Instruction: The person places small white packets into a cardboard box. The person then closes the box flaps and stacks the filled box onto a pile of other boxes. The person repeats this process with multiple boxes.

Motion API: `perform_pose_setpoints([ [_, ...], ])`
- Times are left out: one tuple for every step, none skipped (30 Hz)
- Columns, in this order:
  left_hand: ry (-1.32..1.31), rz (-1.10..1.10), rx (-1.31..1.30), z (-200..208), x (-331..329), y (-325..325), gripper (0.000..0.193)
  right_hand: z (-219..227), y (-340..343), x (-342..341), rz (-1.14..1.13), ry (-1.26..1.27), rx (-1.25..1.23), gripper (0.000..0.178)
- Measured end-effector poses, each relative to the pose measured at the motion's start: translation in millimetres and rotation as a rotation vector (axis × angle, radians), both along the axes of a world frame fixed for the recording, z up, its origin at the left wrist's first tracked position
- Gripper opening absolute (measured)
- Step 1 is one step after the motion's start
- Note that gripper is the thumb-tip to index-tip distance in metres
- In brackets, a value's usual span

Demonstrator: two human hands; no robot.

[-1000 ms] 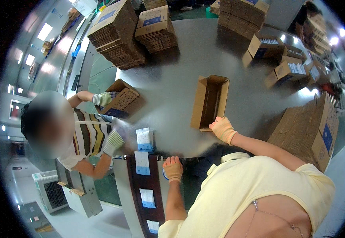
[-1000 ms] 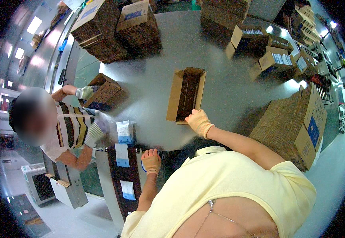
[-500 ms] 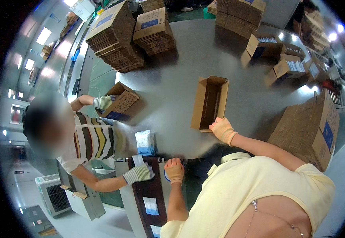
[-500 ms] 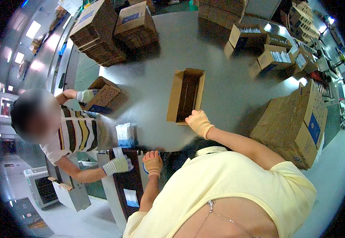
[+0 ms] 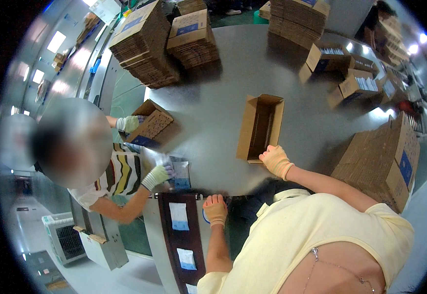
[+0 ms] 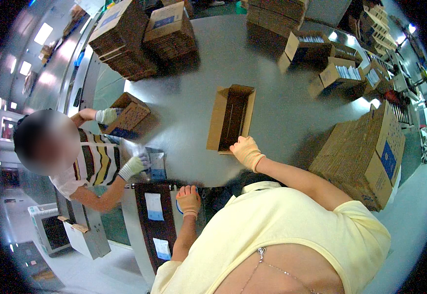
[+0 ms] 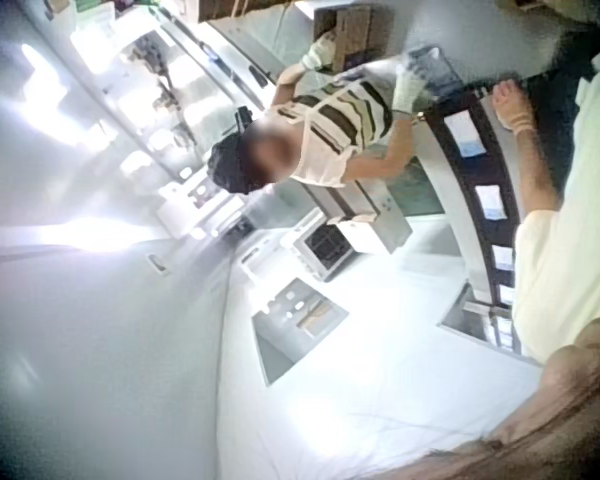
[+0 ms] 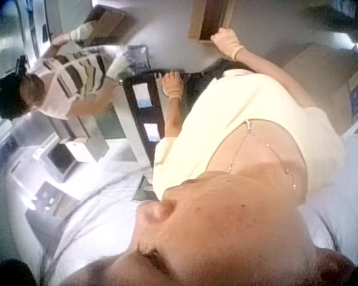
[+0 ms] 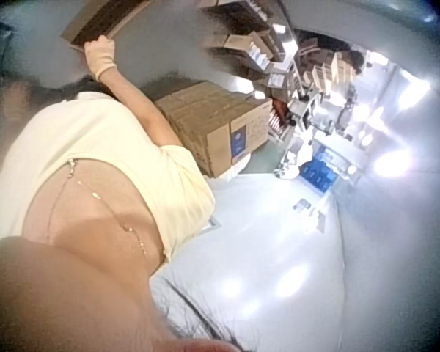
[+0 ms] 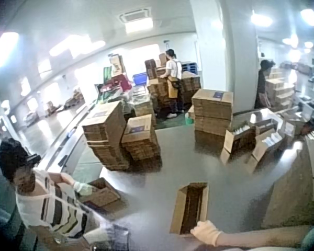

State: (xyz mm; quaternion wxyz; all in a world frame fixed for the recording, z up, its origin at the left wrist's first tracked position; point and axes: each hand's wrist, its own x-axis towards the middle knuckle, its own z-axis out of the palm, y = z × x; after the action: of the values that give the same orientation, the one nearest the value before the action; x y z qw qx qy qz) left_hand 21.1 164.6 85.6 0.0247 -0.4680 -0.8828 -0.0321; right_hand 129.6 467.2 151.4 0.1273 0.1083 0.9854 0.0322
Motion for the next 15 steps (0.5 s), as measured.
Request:
perform_pose_setpoints([
  [-0.005, 0.001, -0.008, 1.5, 0.4, 0.4, 0.023, 0.6, 0.4, -0.3, -0.006, -0.02, -0.021, 0.013],
  [-0.011, 0.004, -0.017, 2.9, 1.0, -0.1, 0.024, 1.9, -0.2, -0.5, -0.01, -0.041, -0.043, 0.015],
  [-0.006, 0.002, -0.014, 1.3, 0.5, -0.7, 0.024, 2.8, -0.8, -0.6, -0.015, -0.032, -0.043, 0.014],
  [0.0, 0.001, -0.01, -1.8, -0.9, -1.4, 0.024, 3.5, -1.5, -0.8, -0.019, -0.022, -0.042, 0.014],
  [0.004, 0.002, -0.006, -3.2, -1.0, -1.8, 0.025, 3.8, -2.1, -0.5, -0.021, -0.014, -0.042, 0.013],
  [-0.008, 0.006, -0.018, -4.3, -1.4, -2.5, 0.025, 4.2, -2.4, -0.6, -0.014, -0.008, -0.035, 0.013],
  [-0.019, 0.01, -0.03, -5.4, -2.3, -3.0, 0.025, 4.6, -2.1, -1.3, -0.007, -0.002, -0.028, 0.012],
  [-0.032, 0.015, -0.043, -4.7, -2.5, -2.6, 0.025, 4.3, -2.1, -1.4, 0.0, 0.002, -0.023, 0.012],
  [-0.033, 0.007, -0.032, -4.1, -2.8, -1.6, 0.025, 2.7, -1.0, -1.7, -0.006, -0.003, -0.021, 0.012],
  [-0.033, 0.0, -0.02, -3.8, -3.7, 0.2, 0.025, 0.2, 1.4, -1.8, -0.011, -0.008, -0.019, 0.011],
  [-0.035, -0.001, -0.013, -2.4, -3.6, -1.2, 0.025, -0.9, 0.9, -2.9, -0.011, -0.014, -0.021, 0.011],
  [-0.048, 0.007, 0.015, -2.6, -3.4, -1.4, 0.024, -1.5, 1.3, -3.5, -0.007, -0.013, -0.027, 0.011],
  [-0.048, 0.047, 0.053, -2.5, -1.9, -0.6, 0.024, -1.6, 2.7, -3.9, -0.001, -0.012, -0.032, 0.011],
  [-0.049, 0.09, 0.089, -1.5, 1.2, 0.1, 0.024, -1.5, 1.7, -4.8, 0.006, -0.013, -0.039, 0.011],
  [-0.051, 0.132, 0.128, -0.5, 5.7, 2.5, 0.023, 1.7, 1.0, -5.3, 0.004, -0.017, -0.056, 0.011],
])
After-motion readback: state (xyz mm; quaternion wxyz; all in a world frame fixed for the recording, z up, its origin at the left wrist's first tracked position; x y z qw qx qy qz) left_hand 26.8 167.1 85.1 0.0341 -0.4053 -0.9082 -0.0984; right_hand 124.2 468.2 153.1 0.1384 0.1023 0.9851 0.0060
